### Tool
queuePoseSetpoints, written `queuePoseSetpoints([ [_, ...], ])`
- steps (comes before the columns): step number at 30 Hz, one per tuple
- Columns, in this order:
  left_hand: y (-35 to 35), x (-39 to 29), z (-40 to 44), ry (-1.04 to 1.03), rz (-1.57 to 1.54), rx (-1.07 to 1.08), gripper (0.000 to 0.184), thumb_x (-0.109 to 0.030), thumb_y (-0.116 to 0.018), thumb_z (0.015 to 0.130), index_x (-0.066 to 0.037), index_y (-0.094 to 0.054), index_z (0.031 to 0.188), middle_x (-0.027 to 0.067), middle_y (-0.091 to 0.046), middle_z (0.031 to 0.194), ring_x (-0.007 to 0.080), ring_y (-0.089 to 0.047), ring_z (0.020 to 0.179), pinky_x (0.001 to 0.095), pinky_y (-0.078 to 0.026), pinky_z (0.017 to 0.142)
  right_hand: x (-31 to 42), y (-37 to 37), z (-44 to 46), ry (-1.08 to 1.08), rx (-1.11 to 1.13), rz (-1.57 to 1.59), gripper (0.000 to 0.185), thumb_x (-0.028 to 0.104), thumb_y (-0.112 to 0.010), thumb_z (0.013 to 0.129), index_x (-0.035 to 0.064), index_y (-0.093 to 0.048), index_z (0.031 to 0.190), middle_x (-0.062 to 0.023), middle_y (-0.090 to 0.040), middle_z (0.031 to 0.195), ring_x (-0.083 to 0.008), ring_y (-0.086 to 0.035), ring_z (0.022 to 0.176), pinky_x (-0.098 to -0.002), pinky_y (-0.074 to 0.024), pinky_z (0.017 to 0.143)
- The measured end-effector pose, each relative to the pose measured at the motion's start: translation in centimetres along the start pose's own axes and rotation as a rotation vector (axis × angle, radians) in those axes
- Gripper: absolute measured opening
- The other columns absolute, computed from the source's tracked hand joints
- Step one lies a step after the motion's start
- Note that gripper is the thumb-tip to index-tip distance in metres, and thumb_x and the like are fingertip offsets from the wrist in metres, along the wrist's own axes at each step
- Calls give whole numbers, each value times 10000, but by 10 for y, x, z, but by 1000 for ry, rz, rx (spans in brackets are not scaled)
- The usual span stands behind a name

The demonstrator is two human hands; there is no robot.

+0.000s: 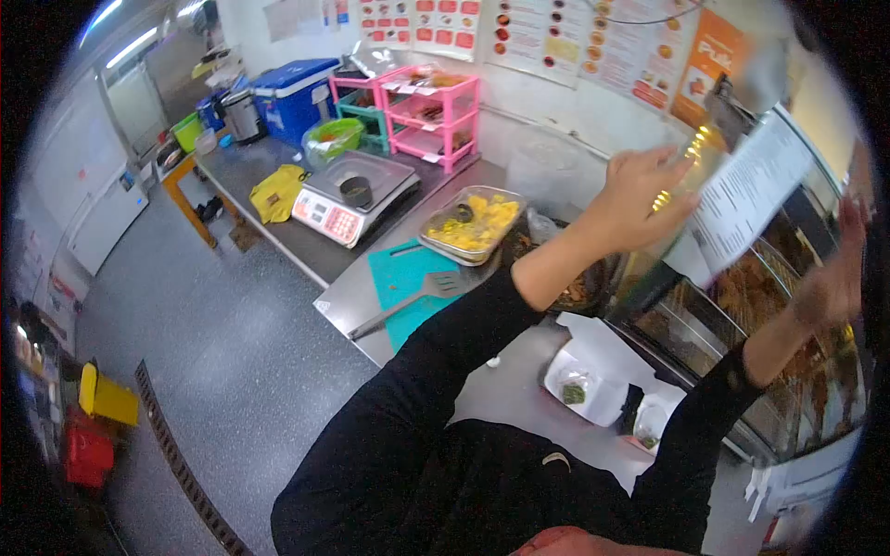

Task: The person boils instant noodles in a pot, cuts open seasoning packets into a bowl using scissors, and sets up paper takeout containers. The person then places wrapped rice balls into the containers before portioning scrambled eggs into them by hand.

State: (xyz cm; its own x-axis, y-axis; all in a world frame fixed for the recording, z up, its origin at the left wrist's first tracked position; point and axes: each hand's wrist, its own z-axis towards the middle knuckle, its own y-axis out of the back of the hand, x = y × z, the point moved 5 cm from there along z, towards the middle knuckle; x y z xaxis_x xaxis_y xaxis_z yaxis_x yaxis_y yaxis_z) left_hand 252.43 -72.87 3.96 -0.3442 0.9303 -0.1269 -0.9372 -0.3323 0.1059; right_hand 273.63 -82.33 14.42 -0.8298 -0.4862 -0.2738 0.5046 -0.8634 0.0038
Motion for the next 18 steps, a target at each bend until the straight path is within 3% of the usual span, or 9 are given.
queuePoseSetpoints([
  [2,39,7,-28,71,-97,123,405,-219,-603,759,4,-532,1090,203,-556,1024,330,-550,916,350,-430,789,44,4,-27,-29,77,-139,478,355,-390,845,-19,-479,1130,-264,-524,1045,-343,-495,1011,-414,-376,882],
  [4,84,29,-58,211,-75,200,341,-159,-605,756,0,-559,1053,182,-586,956,292,-583,830,317,-455,725,115,-27,-46,80,-60,448,427,355,-402,847,-24,-521,1002,-183,-526,785,-287,-497,709,-430,-401,662],
  [6,135,66,-95,350,-11,176,260,-123,-598,759,-6,-596,991,144,-618,858,241,-608,698,288,-473,640,171,-69,-43,235,-57,723,392,338,-432,841,-29,-547,916,-136,-523,623,-243,-495,526,-404,-409,513],
  [8,200,117,-138,398,104,59,181,-103,-587,768,-14,-632,919,108,-636,766,196,-607,607,268,-475,582,217,-126,-22,332,184,731,273,252,-544,789,-19,-570,801,-103,-508,553,-216,-492,485,-313,-396,456],
  [10,282,175,-181,540,224,-5,129,-83,-567,779,-11,-652,845,86,-638,699,157,-605,614,256,-472,589,243,-186,-21,256,299,681,221,219,-569,763,-1,-577,753,-92,-513,556,-217,-497,484,-310,-402,460],
  [11,328,205,-205,631,375,-33,101,-78,-575,759,-2,-639,775,121,-635,744,212,-612,630,286,-477,584,258,-219,-24,177,418,631,173,187,-595,737,17,-585,704,-81,-518,559,-218,-501,484,-306,-409,465],
  [12,374,227,-223,576,455,-155,98,-67,-574,759,9,-635,761,124,-621,701,184,-595,601,280,-460,556,271,-248,-30,170,413,612,173,187,-595,737,17,-585,704,-81,-518,559,-218,-501,484,-306,-409,465],
  [14,470,292,-291,740,636,-319,116,-69,-552,765,19,-621,735,125,-591,642,157,-547,549,298,-416,502,295,-320,-57,128,692,595,115,158,-634,679,58,-584,652,-54,-524,559,-218,-517,495,-313,-419,475],
  [18,589,379,-396,1112,950,-225,290,-221,-488,803,17,-526,643,177,-534,607,307,-501,533,384,-397,527,344,-443,-115,-1,907,686,137,201,-624,699,71,-594,665,-75,-531,563,-243,-534,515,-340,-416,487],
])
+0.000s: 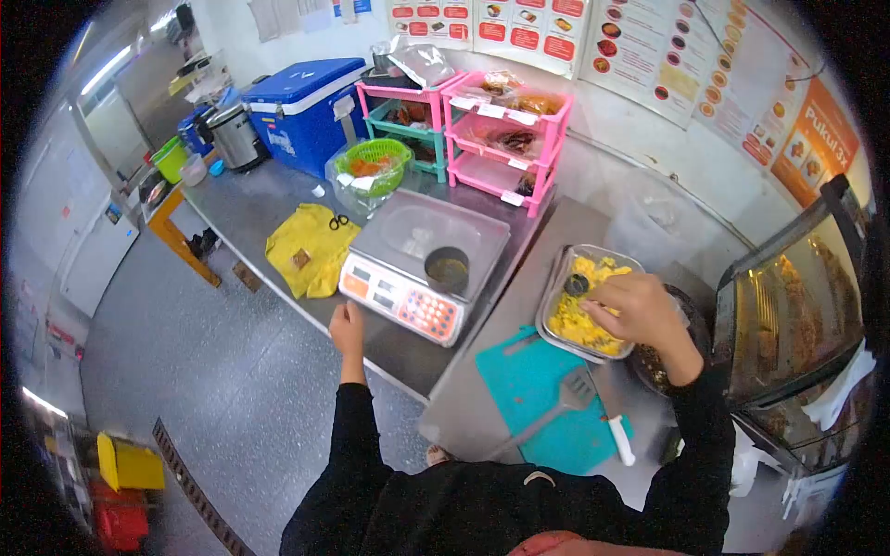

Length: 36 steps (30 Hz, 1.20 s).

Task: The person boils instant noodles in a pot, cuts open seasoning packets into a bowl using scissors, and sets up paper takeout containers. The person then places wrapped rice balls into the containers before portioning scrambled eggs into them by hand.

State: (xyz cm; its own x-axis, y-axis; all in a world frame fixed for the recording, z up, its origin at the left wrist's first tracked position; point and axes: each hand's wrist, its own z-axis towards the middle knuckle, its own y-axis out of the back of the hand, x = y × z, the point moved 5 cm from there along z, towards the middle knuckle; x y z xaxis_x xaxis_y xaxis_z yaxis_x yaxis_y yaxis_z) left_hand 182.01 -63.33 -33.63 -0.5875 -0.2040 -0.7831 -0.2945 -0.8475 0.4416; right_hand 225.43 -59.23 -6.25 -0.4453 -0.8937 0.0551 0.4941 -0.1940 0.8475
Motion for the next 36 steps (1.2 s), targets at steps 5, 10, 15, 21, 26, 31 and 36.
queuePoseSetpoints([
  [5,-57,96,27,-70,126,189,281,-249,-469,807,5,-504,692,195,-546,671,358,-528,617,426,-404,564,-69,-103,84,-245,116,100,186,240,-585,728,59,-588,688,-118,-561,621,-289,-547,561,-374,-428,523],
  [10,-59,75,22,43,368,280,239,-237,-432,819,-20,-483,735,192,-548,725,370,-534,699,458,-412,603,-202,-134,211,-487,-55,93,192,231,-543,725,48,-598,734,-141,-583,677,-293,-575,649,-393,-444,573],
  [15,-72,88,25,53,444,366,202,-226,-445,809,-32,-479,765,164,-544,758,361,-535,701,451,-418,604,-357,-180,301,-480,-93,-335,245,308,-567,731,91,-642,816,-138,-614,738,-303,-589,710,-376,-464,659],
  [21,-71,83,27,96,501,425,171,-212,-464,797,-41,-475,801,147,-547,792,351,-543,701,445,-430,608,-375,-218,335,-540,162,-554,280,346,-603,713,114,-641,866,-143,-616,830,-321,-588,769,-398,-469,685],
  [26,-72,79,29,70,501,403,154,-195,-466,799,-45,-475,831,150,-551,808,348,-548,700,445,-432,595,-376,-223,336,-544,224,-571,245,330,-593,725,101,-625,808,-138,-612,830,-310,-587,787,-411,-465,673],
  [31,-74,83,27,40,501,403,153,-193,-474,798,-43,-469,829,151,-547,797,350,-544,688,442,-432,589,-386,-224,340,-392,136,-660,219,298,-569,743,97,-596,826,-146,-603,802,-316,-565,806,-422,-454,667],
  [36,-73,76,30,42,530,411,153,-192,-478,796,-42,-459,818,151,-539,789,349,-541,688,443,-430,593,-383,-223,340,-369,231,-688,169,242,-571,736,89,-562,805,-127,-591,813,-307,-553,816,-412,-446,688],
])
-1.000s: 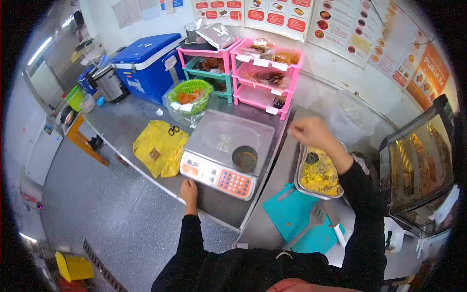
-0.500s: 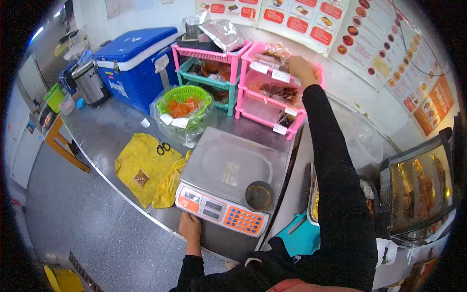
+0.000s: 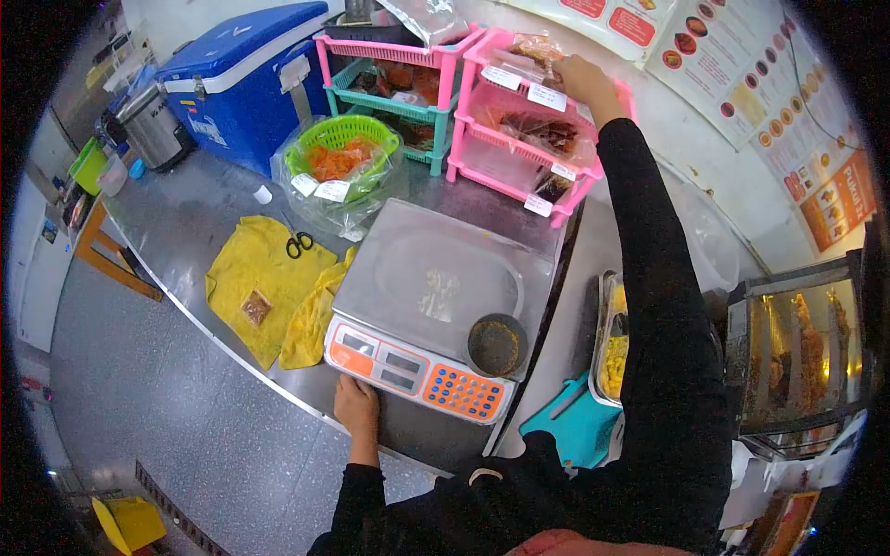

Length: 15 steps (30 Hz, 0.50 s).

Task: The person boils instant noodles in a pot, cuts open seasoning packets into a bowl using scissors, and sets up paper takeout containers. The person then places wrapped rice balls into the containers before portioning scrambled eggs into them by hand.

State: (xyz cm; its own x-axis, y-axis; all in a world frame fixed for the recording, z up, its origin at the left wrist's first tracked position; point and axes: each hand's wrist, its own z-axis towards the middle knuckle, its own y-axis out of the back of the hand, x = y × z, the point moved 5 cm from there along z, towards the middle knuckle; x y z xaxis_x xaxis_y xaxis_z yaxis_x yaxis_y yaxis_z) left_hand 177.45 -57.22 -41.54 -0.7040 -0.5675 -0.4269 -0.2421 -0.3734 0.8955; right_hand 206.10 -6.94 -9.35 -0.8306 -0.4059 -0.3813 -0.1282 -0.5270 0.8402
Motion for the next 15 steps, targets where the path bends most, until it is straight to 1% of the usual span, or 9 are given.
queuePoseSetpoints([
  [2,2,-1,-1,-15,-22,-23,155,-195,-481,794,-42,-461,812,148,-539,793,346,-543,700,442,-430,597,3,4,-6,91,-134,9,187,245,-593,720,77,-546,788,-119,-584,792,-311,-548,799,-414,-447,682],
  [3,4,-2,-1,-12,-23,-25,155,-195,-481,794,-42,-461,812,148,-539,793,346,-543,700,442,-430,597,6,9,-8,94,-136,9,187,245,-593,720,77,-546,788,-119,-584,792,-311,-548,799,-414,-447,682],
  [5,5,-3,0,34,-9,27,156,-195,-482,793,-43,-467,821,146,-541,797,347,-542,707,441,-430,602,9,20,-12,98,-92,-19,143,126,-469,781,99,-571,878,-150,-603,851,-314,-586,789,-400,-464,689],
  [6,5,-2,0,36,-11,23,156,-195,-482,793,-43,-467,821,146,-541,797,347,-542,707,441,-430,602,11,24,-12,100,-97,-20,143,126,-469,781,99,-571,878,-150,-603,851,-314,-586,789,-400,-464,689],
  [8,6,-3,-1,-14,-51,-15,157,-194,-483,790,-43,-468,832,144,-541,796,349,-542,705,443,-431,603,6,28,-10,-56,-3,141,115,129,-519,745,86,-573,837,-154,-600,806,-305,-584,780,-392,-454,670],
  [9,6,-3,-1,-14,-56,-20,157,-194,-483,790,-43,-468,832,144,-541,796,349,-542,705,443,-431,603,0,22,-7,-54,-10,138,115,129,-519,745,86,-573,837,-154,-600,806,-305,-584,780,-392,-454,670],
  [11,5,-2,-1,-4,-69,-8,157,-190,-485,783,-42,-467,834,146,-539,794,349,-541,709,440,-431,607,-24,7,1,-143,-160,341,287,255,-691,615,52,-542,751,-129,-575,730,-307,-538,668,-361,-419,595],
  [12,4,-2,0,-4,-74,-14,157,-190,-485,783,-42,-467,834,146,-539,794,349,-541,709,440,-431,607,-27,12,-3,-152,-195,377,343,283,-718,582,36,-543,742,-137,-581,736,-290,-546,678,-345,-421,599],
  [15,3,2,-1,19,-57,7,157,-190,-486,782,-42,-468,833,149,-536,794,346,-541,714,438,-432,615,-32,18,1,-197,-186,439,370,305,-724,580,20,-558,747,-136,-590,736,-283,-559,711,-341,-434,623],
])
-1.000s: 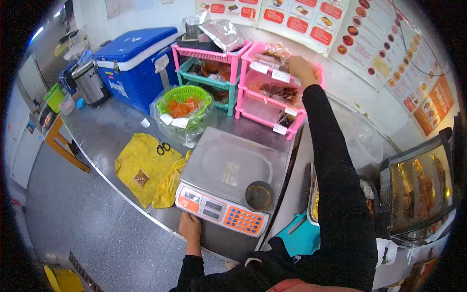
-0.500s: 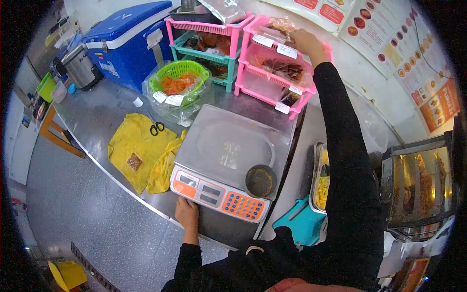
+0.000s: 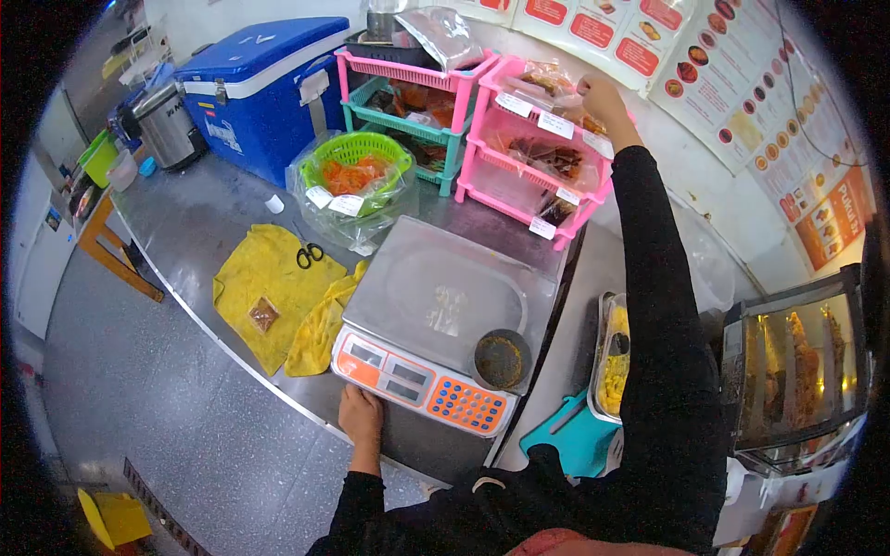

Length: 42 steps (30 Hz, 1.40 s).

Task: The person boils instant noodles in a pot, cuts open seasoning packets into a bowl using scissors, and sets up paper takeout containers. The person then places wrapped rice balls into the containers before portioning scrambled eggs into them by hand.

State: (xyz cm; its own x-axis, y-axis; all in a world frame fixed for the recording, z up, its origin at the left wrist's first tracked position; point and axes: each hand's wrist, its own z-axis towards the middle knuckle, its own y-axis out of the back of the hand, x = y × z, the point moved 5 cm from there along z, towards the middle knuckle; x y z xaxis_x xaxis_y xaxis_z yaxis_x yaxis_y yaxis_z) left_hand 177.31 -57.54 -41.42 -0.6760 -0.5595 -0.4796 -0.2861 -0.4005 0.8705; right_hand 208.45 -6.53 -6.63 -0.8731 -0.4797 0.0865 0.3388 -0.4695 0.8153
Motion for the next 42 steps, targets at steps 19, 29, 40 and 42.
queuePoseSetpoints([
  [19,3,27,-12,17,-405,60,160,-199,-454,821,-44,-493,834,145,-539,733,293,-555,707,393,-425,629,50,46,-32,205,-153,-330,145,146,-457,749,94,-556,841,-118,-566,895,-314,-548,833,-415,-436,657],
  [29,108,-38,250,-419,-794,-123,144,-105,-451,852,10,-467,768,55,-405,631,115,-391,575,259,-340,520,91,125,-60,129,-353,-205,195,39,-478,800,56,-551,980,-115,-559,916,-272,-543,883,-339,-429,754],
  [40,-71,-199,468,-994,6,435,238,-214,-472,792,-93,-606,947,144,-598,946,313,-567,874,411,-446,736,183,131,-218,-37,167,-151,208,-100,-452,685,-29,-513,872,-159,-493,835,-330,-495,792,-343,-409,722],
  [42,-74,-220,445,-1483,25,296,218,-219,-487,759,-136,-621,910,106,-565,1030,262,-514,992,400,-416,792,189,126,-228,-67,177,-200,215,-99,-452,674,-28,-514,868,-158,-493,836,-332,-495,795,-352,-410,722],
])
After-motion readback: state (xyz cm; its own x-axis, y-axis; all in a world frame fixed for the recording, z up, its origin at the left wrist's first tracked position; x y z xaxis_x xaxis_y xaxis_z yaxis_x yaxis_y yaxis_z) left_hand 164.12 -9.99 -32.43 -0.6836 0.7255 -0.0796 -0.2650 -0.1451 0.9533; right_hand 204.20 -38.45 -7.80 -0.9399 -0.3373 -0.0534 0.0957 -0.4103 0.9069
